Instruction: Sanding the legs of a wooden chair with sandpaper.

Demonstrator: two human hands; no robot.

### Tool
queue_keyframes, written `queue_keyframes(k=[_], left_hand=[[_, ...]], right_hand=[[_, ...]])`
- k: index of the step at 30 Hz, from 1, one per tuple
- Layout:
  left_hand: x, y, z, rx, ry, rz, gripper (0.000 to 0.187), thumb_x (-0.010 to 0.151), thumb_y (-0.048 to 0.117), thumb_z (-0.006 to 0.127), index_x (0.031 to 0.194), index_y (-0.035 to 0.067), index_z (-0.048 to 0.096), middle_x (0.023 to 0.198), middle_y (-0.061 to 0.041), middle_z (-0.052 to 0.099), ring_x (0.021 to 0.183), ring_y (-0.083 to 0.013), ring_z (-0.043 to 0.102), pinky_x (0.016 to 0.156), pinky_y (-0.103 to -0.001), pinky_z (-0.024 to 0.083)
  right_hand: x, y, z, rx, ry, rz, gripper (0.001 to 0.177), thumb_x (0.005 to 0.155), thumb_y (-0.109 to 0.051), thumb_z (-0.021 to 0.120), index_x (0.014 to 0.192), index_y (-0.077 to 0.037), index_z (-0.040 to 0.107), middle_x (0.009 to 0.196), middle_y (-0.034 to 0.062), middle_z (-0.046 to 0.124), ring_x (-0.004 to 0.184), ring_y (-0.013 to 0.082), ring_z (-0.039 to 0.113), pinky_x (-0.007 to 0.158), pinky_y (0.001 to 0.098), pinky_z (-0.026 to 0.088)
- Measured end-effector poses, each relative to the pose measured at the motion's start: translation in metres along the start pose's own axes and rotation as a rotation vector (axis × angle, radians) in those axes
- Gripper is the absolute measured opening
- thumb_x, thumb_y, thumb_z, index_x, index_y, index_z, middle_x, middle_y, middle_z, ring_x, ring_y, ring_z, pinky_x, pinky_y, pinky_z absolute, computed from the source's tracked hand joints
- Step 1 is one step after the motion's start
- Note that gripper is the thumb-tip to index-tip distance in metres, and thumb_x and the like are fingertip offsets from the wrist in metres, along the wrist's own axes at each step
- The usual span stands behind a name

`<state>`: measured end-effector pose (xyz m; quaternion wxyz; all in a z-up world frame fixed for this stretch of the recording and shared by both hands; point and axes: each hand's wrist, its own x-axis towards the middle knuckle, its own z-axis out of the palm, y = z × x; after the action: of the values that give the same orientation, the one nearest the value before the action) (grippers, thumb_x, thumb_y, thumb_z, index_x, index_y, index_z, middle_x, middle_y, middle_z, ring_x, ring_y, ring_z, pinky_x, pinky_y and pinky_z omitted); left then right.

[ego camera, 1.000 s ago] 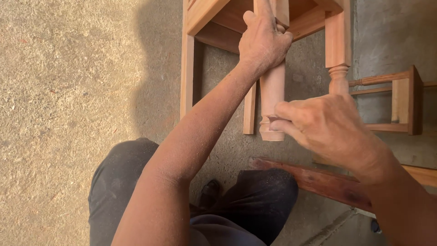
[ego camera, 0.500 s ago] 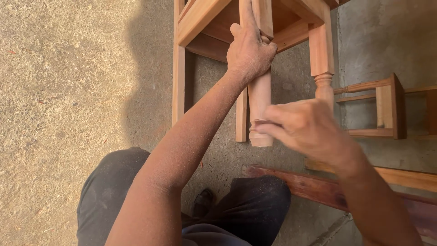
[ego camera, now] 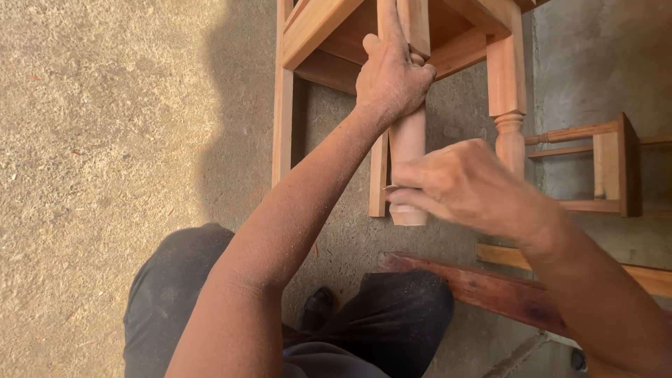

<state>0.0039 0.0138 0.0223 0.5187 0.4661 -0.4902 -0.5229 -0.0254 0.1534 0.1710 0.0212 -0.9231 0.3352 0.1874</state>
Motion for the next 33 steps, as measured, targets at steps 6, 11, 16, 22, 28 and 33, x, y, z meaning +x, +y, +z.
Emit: queue_keyframes(k=[6, 11, 16, 22, 28, 33], left_hand=[[0.004, -0.005, 0.005, -0.016, 0.012, 0.027, 0.111, 0.077, 0.020, 0.074, 0.156, 0.024, -0.004, 0.116, -0.020, 0.051, 0.087, -0.0346, 0.073, 0.082, -0.044, 0.062], [-0.002, 0.003, -0.001, -0.016, 0.031, -0.019, 0.111, 0.079, 0.021, 0.073, 0.158, 0.023, -0.005, 0.116, -0.021, 0.051, 0.087, -0.0366, 0.072, 0.082, -0.047, 0.060], [0.004, 0.005, -0.001, -0.006, 0.022, 0.001, 0.111, 0.077, 0.022, 0.074, 0.157, 0.022, -0.003, 0.116, -0.020, 0.051, 0.086, -0.0356, 0.072, 0.080, -0.046, 0.061], [0.000, -0.001, 0.004, -0.004, 0.048, 0.006, 0.113, 0.078, 0.021, 0.074, 0.159, 0.023, -0.005, 0.114, -0.019, 0.053, 0.086, -0.0349, 0.072, 0.083, -0.047, 0.060], [0.000, -0.001, 0.002, 0.013, 0.015, 0.001, 0.114, 0.079, 0.021, 0.073, 0.157, 0.025, -0.010, 0.114, -0.019, 0.050, 0.082, -0.0302, 0.073, 0.080, -0.045, 0.061], [0.003, -0.001, 0.007, 0.018, 0.056, 0.001, 0.113, 0.079, 0.023, 0.076, 0.158, 0.025, -0.005, 0.115, -0.019, 0.051, 0.085, -0.0329, 0.072, 0.081, -0.046, 0.061]], right_hand=[[0.006, -0.005, 0.012, -0.017, 0.017, 0.006, 0.027, 0.089, -0.029, 0.078, 0.074, -0.010, 0.065, 0.052, 0.0007, 0.059, 0.045, 0.0105, 0.057, 0.041, 0.0281, 0.045], [0.006, 0.002, -0.002, 0.003, -0.092, 0.019, 0.026, 0.087, -0.031, 0.077, 0.075, -0.010, 0.065, 0.049, 0.0006, 0.058, 0.041, 0.0113, 0.056, 0.038, 0.0283, 0.044], [0.012, -0.007, 0.007, -0.022, 0.018, -0.026, 0.025, 0.089, -0.030, 0.075, 0.078, -0.010, 0.066, 0.053, -0.0001, 0.059, 0.046, 0.0107, 0.058, 0.041, 0.0276, 0.045], [0.002, -0.006, 0.001, 0.023, -0.101, 0.151, 0.023, 0.086, -0.032, 0.077, 0.078, -0.011, 0.070, 0.050, 0.0013, 0.063, 0.039, 0.0125, 0.059, 0.037, 0.0316, 0.045], [0.004, -0.009, 0.012, 0.027, -0.047, 0.111, 0.024, 0.089, -0.030, 0.077, 0.080, -0.009, 0.069, 0.054, 0.0018, 0.065, 0.043, 0.0139, 0.061, 0.042, 0.0304, 0.049], [0.014, -0.024, 0.007, 0.040, -0.035, 0.182, 0.024, 0.084, -0.032, 0.078, 0.079, -0.010, 0.070, 0.054, 0.0034, 0.067, 0.046, 0.0159, 0.065, 0.045, 0.0335, 0.051]])
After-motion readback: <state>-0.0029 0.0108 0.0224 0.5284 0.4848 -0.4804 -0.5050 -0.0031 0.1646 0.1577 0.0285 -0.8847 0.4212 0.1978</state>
